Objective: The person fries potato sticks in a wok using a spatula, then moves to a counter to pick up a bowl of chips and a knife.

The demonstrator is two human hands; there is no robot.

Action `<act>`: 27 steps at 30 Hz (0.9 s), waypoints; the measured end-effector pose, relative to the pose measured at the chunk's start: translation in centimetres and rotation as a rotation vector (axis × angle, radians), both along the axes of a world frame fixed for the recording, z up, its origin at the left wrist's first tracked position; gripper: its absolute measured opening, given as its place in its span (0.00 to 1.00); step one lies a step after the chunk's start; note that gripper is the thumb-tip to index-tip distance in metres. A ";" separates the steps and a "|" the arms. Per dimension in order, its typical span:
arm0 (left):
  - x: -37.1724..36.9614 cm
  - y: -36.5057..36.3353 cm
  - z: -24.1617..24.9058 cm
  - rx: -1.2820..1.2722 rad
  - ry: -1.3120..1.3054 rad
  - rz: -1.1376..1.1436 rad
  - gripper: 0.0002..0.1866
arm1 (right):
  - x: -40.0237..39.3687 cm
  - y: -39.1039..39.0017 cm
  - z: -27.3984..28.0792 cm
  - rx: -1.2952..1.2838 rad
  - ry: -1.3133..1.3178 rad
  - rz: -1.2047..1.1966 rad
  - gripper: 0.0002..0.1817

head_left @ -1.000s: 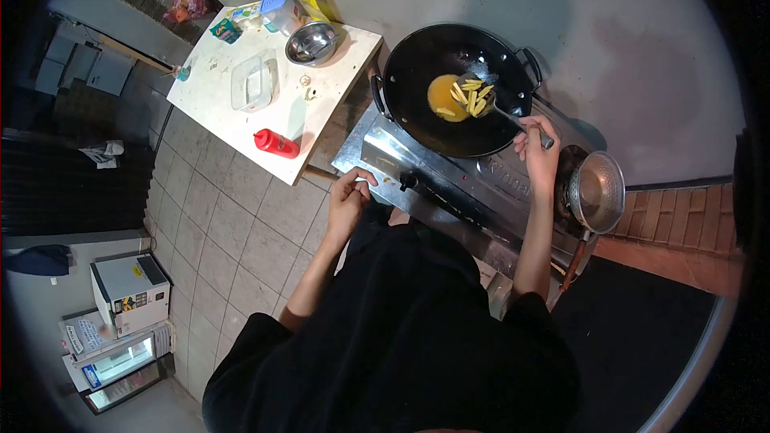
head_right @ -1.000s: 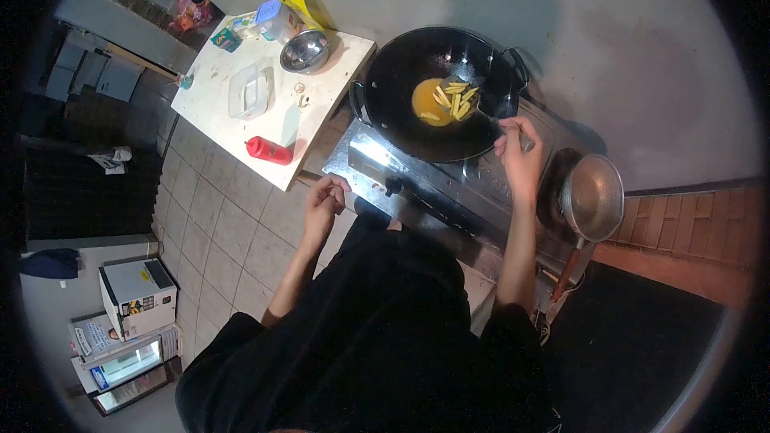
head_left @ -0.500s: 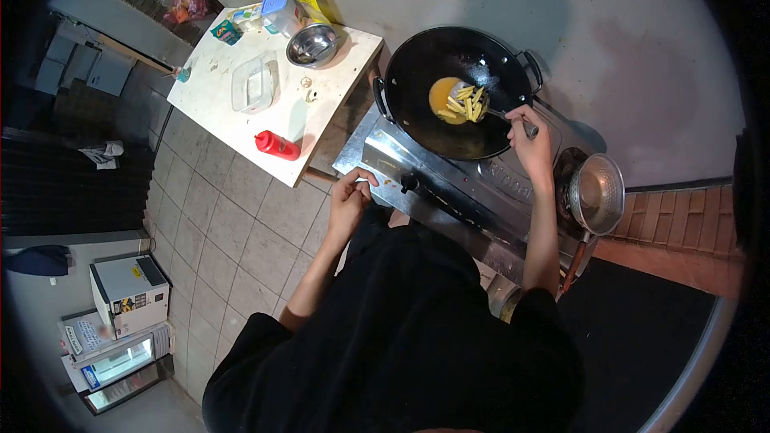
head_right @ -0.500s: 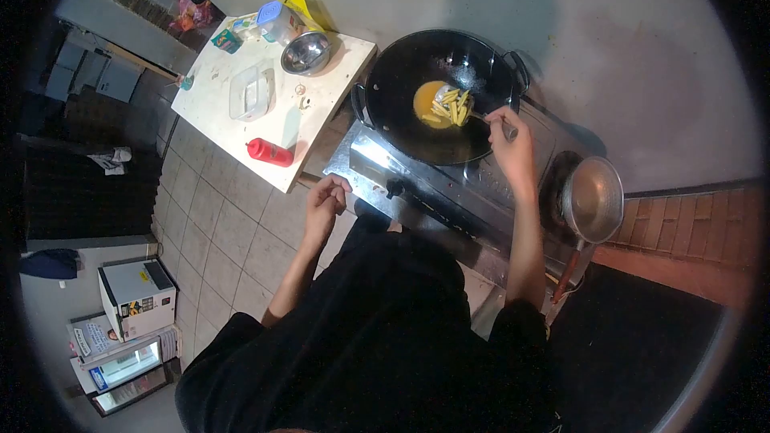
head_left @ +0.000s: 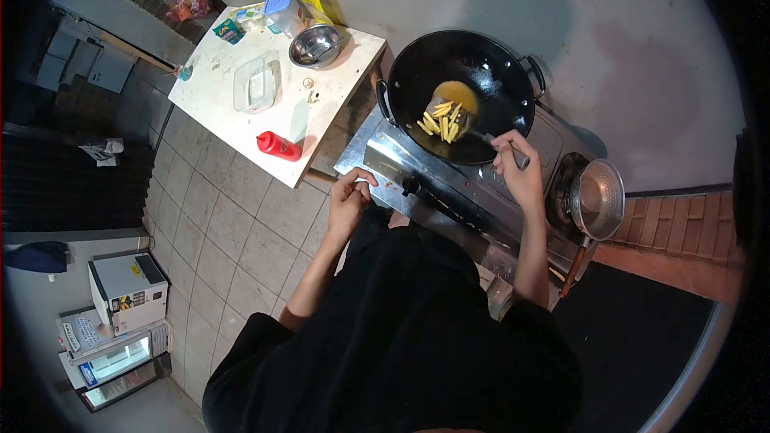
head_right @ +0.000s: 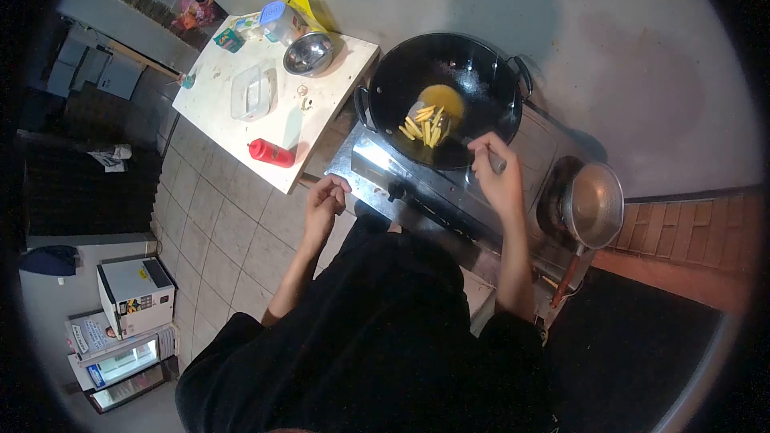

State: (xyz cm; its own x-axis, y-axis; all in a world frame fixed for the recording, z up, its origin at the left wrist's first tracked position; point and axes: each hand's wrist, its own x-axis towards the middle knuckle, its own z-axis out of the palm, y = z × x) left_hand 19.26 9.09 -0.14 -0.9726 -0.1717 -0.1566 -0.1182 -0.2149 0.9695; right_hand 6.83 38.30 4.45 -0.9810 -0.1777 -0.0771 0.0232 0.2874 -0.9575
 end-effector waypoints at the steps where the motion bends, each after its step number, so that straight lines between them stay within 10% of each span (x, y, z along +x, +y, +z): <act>1: 0.0 0.0 0.0 -0.003 -0.003 -0.004 0.21 | 0.4 -0.1 -0.2 -0.023 0.010 -0.019 0.09; 27: -4.2 -2.0 0.6 -0.054 -0.028 -0.176 0.21 | 5.8 -4.8 -3.0 0.040 0.180 -0.201 0.05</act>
